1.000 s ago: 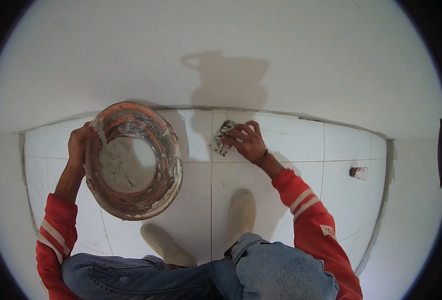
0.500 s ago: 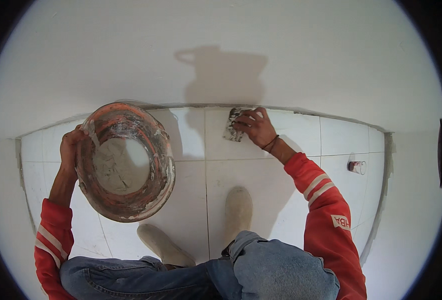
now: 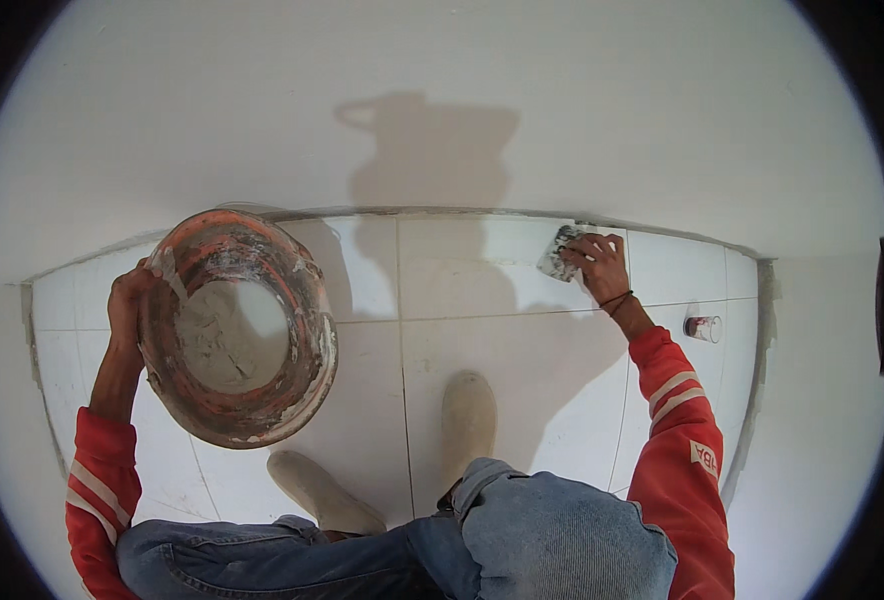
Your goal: The person scoops plaster mixture from a bucket using a scraper and applies it along the floor tile edges next to the wall.
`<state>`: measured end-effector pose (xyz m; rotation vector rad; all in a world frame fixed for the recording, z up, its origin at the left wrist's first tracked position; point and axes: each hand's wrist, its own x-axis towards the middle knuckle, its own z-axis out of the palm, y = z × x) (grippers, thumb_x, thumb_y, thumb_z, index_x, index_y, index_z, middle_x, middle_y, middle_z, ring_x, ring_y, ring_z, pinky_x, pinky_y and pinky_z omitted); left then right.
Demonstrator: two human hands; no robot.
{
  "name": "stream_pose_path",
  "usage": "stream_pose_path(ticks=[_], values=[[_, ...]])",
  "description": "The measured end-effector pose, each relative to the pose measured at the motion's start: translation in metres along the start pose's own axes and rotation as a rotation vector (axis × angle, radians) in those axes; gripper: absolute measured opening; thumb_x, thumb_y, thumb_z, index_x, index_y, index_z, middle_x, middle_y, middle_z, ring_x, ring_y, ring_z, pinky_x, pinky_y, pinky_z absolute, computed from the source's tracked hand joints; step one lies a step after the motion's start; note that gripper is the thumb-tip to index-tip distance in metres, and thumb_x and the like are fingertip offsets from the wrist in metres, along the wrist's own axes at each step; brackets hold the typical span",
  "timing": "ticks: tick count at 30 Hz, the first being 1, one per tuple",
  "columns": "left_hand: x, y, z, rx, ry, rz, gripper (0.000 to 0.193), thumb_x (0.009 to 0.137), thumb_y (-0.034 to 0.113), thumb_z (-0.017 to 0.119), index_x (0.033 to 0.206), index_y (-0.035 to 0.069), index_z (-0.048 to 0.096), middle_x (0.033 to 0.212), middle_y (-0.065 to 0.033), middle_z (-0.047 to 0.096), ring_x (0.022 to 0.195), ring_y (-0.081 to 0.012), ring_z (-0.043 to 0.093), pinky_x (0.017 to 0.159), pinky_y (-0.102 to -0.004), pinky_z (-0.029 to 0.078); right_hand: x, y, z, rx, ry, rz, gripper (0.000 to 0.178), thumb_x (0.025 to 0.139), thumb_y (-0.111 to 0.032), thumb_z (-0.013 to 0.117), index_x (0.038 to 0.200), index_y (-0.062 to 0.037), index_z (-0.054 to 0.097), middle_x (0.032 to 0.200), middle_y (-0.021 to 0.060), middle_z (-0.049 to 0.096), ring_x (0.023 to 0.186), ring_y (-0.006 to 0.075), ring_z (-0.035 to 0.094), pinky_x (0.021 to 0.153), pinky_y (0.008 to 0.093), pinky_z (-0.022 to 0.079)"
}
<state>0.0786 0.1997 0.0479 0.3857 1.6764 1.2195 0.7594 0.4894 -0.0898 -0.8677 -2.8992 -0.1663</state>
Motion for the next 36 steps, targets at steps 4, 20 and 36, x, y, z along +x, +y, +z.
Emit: stream_pose_path(ticks=[4, 20, 36], values=[[0.006, -0.010, -0.007, -0.049, -0.037, 0.012, 0.047, 0.087, 0.025, 0.060, 0.125, -0.002, 0.066, 0.108, -0.0102, 0.069, 0.090, -0.0226, 0.066, 0.085, -0.0382, 0.055, -0.017, 0.011, -0.011, -0.074, 0.006, 0.083, 0.029, 0.082, -0.005, 0.074, 0.104, -0.0231, 0.080, 0.111, -0.0062, 0.073, 0.113, 0.0192, 0.063, 0.100, 0.0473, 0.041], [0.008, -0.004, -0.002, 0.022, 0.004, -0.005, 0.037, 0.088, 0.024, 0.061, 0.116, 0.002, 0.068, 0.101, -0.0071, 0.067, 0.087, -0.0214, 0.065, 0.083, -0.0371, 0.053, 0.092, -0.173, 0.025, 0.197, -0.077, 0.925, 0.015, 0.088, -0.018, 0.068, 0.098, -0.0073, 0.072, 0.098, 0.0145, 0.072, 0.087, 0.0349, 0.073, 0.070, 0.0487, 0.061], [0.000, 0.001, 0.007, 0.225, -0.164, 0.157, 0.052, 0.080, 0.017, 0.063, 0.127, -0.006, 0.066, 0.122, -0.0092, 0.066, 0.108, -0.0219, 0.065, 0.097, -0.0352, 0.052, 0.064, -0.231, -0.002, 2.188, 0.318, 1.183, 0.038, 0.101, -0.017, 0.067, 0.135, 0.0001, 0.062, 0.120, 0.0077, 0.071, 0.101, 0.0181, 0.071, 0.082, 0.0338, 0.058]])
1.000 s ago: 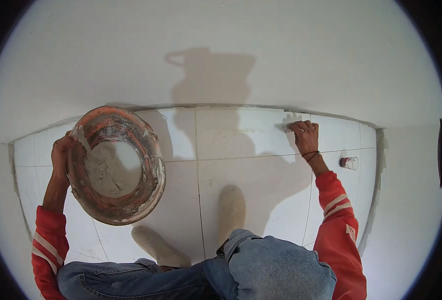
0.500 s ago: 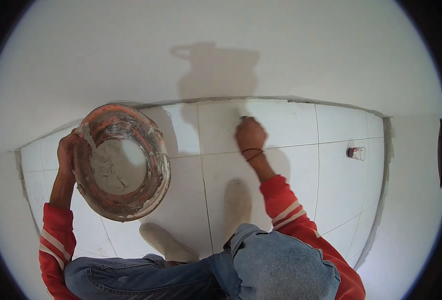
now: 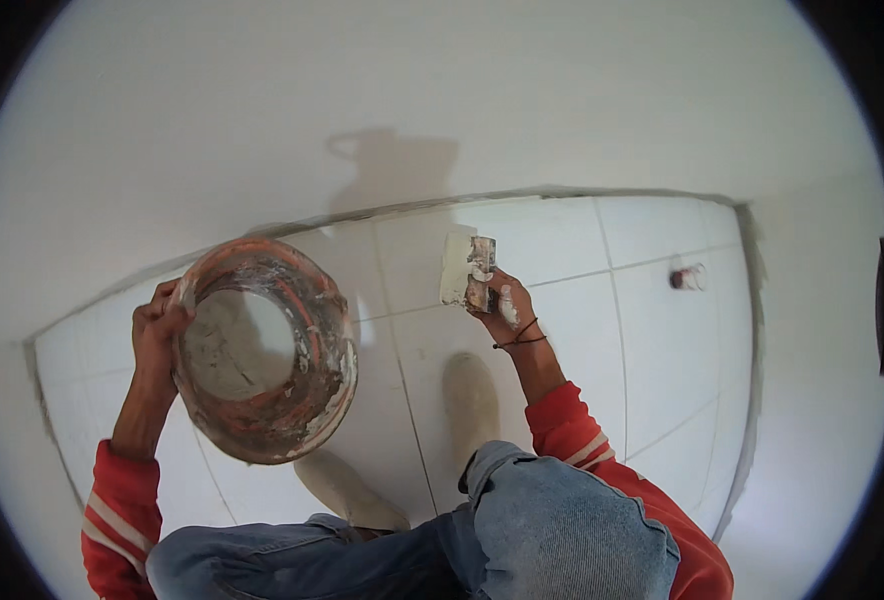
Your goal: The person scoops plaster mixture from a bucket using a scraper and applies it along the floor tile edges next to the wall.
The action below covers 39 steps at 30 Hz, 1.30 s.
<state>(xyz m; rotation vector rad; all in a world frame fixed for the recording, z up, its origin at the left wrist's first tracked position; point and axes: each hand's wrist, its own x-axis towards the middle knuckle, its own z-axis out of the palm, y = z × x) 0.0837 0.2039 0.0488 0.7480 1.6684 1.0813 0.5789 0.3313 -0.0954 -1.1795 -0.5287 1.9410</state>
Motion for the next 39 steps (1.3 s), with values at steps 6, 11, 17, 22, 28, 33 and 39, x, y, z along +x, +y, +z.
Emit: stream_pose_path(ticks=[6, 11, 17, 22, 28, 33, 39], values=[[0.021, -0.021, -0.006, -0.224, -0.177, 0.165, 0.031, 0.076, 0.013, 0.066, 0.100, -0.007, 0.070, 0.130, -0.0092, 0.062, 0.117, -0.0221, 0.061, 0.103, -0.0382, 0.048, -0.113, -0.026, 0.013, -0.083, 0.088, -0.175, 0.044, 0.105, -0.025, 0.062, 0.138, 0.0045, 0.060, 0.124, 0.0123, 0.070, 0.110, 0.0240, 0.072, 0.096, 0.0406, 0.063], [0.053, -0.046, 0.017, -0.400, -0.385, 0.096, 0.051, 0.082, 0.013, 0.065, 0.128, -0.009, 0.065, 0.125, -0.0063, 0.064, 0.110, -0.0198, 0.064, 0.100, -0.0343, 0.052, -0.226, -0.058, 0.023, -0.465, 0.513, -0.331, 0.037, 0.103, -0.020, 0.064, 0.132, 0.0017, 0.068, 0.118, 0.0108, 0.075, 0.097, 0.0213, 0.075, 0.083, 0.0378, 0.064], [0.098, -0.082, -0.007, -0.547, -0.386, 0.016, 0.029, 0.077, 0.006, 0.072, 0.101, -0.010, 0.075, 0.131, -0.0100, 0.061, 0.115, -0.0202, 0.062, 0.102, -0.0335, 0.047, -0.241, -0.053, 0.096, -0.590, 0.849, -0.394, 0.025, 0.099, -0.014, 0.066, 0.122, -0.0054, 0.072, 0.099, 0.0023, 0.075, 0.082, 0.0134, 0.073, 0.072, 0.0309, 0.061], [0.072, -0.090, 0.033, -0.584, -0.334, -0.044, 0.021, 0.077, 0.005, 0.071, 0.093, -0.008, 0.076, 0.131, -0.0102, 0.061, 0.115, -0.0198, 0.062, 0.103, -0.0341, 0.046, -0.199, -0.077, -0.012, -1.246, 0.908, -0.478, 0.021, 0.090, -0.018, 0.070, 0.101, -0.0020, 0.077, 0.087, 0.0132, 0.077, 0.081, 0.0252, 0.077, 0.073, 0.0362, 0.060], [0.066, -0.080, -0.004, -0.334, -0.239, -0.015, 0.034, 0.086, 0.011, 0.063, 0.115, -0.005, 0.072, 0.114, -0.0059, 0.069, 0.100, -0.0173, 0.066, 0.093, -0.0327, 0.052, -0.037, -0.065, 0.024, -2.017, 0.903, -0.446, 0.017, 0.091, -0.021, 0.064, 0.101, -0.0085, 0.071, 0.095, 0.0163, 0.074, 0.094, 0.0395, 0.073, 0.077, 0.0535, 0.059], [0.056, -0.061, -0.003, -0.317, -0.202, -0.010, 0.036, 0.087, 0.011, 0.062, 0.118, -0.003, 0.073, 0.107, -0.0041, 0.071, 0.096, -0.0161, 0.066, 0.092, -0.0319, 0.052, 0.064, -0.021, 0.009, -2.214, 0.677, -0.562, 0.017, 0.092, -0.018, 0.062, 0.087, -0.0083, 0.075, 0.095, 0.0138, 0.072, 0.087, 0.0315, 0.073, 0.067, 0.0467, 0.061], [0.041, -0.057, -0.015, -0.290, -0.069, -0.086, 0.036, 0.090, 0.014, 0.061, 0.119, -0.005, 0.071, 0.110, -0.0057, 0.072, 0.096, -0.0163, 0.066, 0.093, -0.0326, 0.052, 0.030, 0.041, 0.084, -1.967, 0.307, -0.669, 0.012, 0.088, -0.014, 0.066, 0.096, -0.0081, 0.074, 0.093, 0.0121, 0.070, 0.082, 0.0315, 0.071, 0.066, 0.0450, 0.060]])
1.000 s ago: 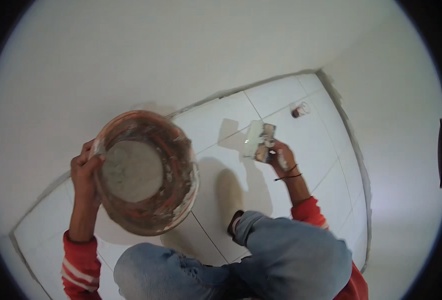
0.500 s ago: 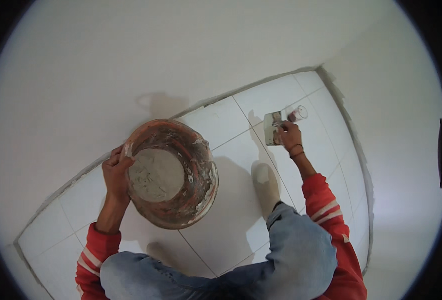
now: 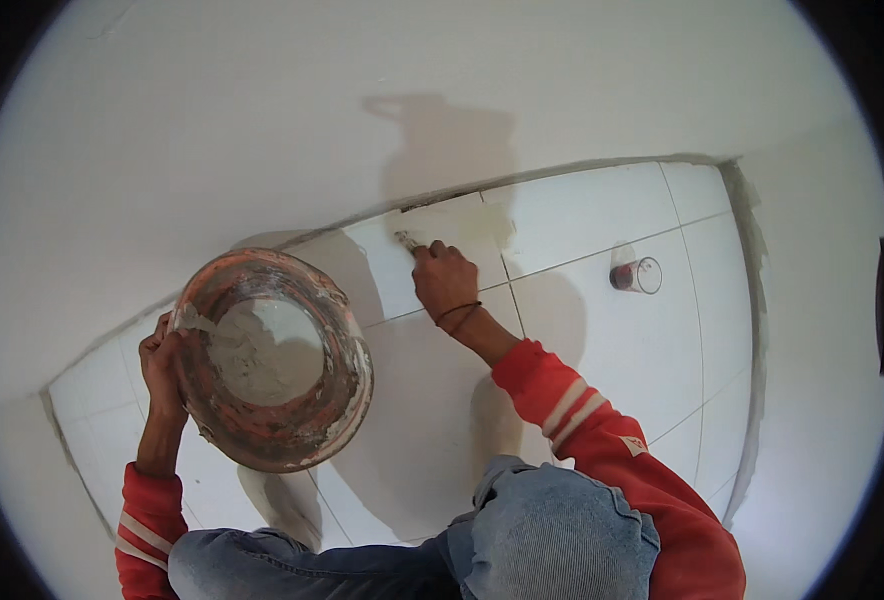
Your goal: The person scoops plaster mixture from a bucket using a scraper and applies it along the floor tile edges next to the wall.
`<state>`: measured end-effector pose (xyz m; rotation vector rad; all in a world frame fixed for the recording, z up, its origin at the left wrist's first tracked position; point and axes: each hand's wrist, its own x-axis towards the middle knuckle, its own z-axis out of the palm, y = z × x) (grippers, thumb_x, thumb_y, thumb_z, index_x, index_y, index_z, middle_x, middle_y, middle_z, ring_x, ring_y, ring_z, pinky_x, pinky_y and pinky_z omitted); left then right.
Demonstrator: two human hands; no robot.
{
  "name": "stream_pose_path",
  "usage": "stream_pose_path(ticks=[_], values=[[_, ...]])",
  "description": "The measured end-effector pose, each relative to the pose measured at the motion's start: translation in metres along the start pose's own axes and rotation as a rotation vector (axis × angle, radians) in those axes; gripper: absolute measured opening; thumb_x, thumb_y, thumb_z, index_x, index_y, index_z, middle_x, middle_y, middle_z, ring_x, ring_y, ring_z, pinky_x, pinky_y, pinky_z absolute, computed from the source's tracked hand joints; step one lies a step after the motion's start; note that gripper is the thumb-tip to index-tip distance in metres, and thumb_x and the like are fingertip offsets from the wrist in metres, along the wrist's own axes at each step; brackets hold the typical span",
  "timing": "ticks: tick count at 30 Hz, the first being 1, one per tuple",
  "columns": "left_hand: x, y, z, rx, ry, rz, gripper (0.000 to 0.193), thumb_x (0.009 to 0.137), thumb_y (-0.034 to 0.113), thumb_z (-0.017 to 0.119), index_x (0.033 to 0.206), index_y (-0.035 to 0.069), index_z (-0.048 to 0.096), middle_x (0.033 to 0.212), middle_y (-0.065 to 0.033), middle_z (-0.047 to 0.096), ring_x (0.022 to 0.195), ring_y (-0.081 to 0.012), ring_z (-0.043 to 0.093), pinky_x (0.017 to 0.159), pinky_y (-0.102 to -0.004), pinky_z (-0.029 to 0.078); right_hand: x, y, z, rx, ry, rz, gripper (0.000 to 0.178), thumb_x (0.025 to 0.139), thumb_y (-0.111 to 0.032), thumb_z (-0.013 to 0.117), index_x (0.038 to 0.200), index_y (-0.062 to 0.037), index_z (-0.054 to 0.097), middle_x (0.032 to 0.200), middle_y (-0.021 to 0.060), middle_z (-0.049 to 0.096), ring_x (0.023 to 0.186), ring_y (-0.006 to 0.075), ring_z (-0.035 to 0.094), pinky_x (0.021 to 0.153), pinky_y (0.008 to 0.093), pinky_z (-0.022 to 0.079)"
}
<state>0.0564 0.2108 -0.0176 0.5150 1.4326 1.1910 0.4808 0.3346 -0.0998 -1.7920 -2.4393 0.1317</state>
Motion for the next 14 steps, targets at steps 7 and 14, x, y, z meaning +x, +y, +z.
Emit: stream_pose_path(ticks=[7, 14], values=[[-0.010, 0.019, 0.011, 0.180, 0.160, -0.076, 0.033, 0.093, 0.018, 0.062, 0.116, -0.004, 0.071, 0.106, -0.0070, 0.072, 0.092, -0.0148, 0.065, 0.089, -0.0311, 0.052, 0.011, 0.139, -0.090, -0.227, -0.148, 0.514, 0.016, 0.093, -0.019, 0.064, 0.105, -0.0105, 0.071, 0.094, 0.0123, 0.074, 0.086, 0.0358, 0.074, 0.070, 0.0511, 0.060], [0.001, 0.023, 0.017, 0.257, 0.309, -0.136, 0.036, 0.095, 0.020, 0.062, 0.119, -0.005, 0.071, 0.113, -0.0042, 0.071, 0.101, -0.0163, 0.063, 0.098, -0.0319, 0.048, 0.019, 0.120, -0.027, -0.160, -0.285, 0.475, 0.018, 0.092, -0.021, 0.066, 0.105, -0.0091, 0.071, 0.100, 0.0113, 0.074, 0.095, 0.0330, 0.073, 0.071, 0.0500, 0.062]])
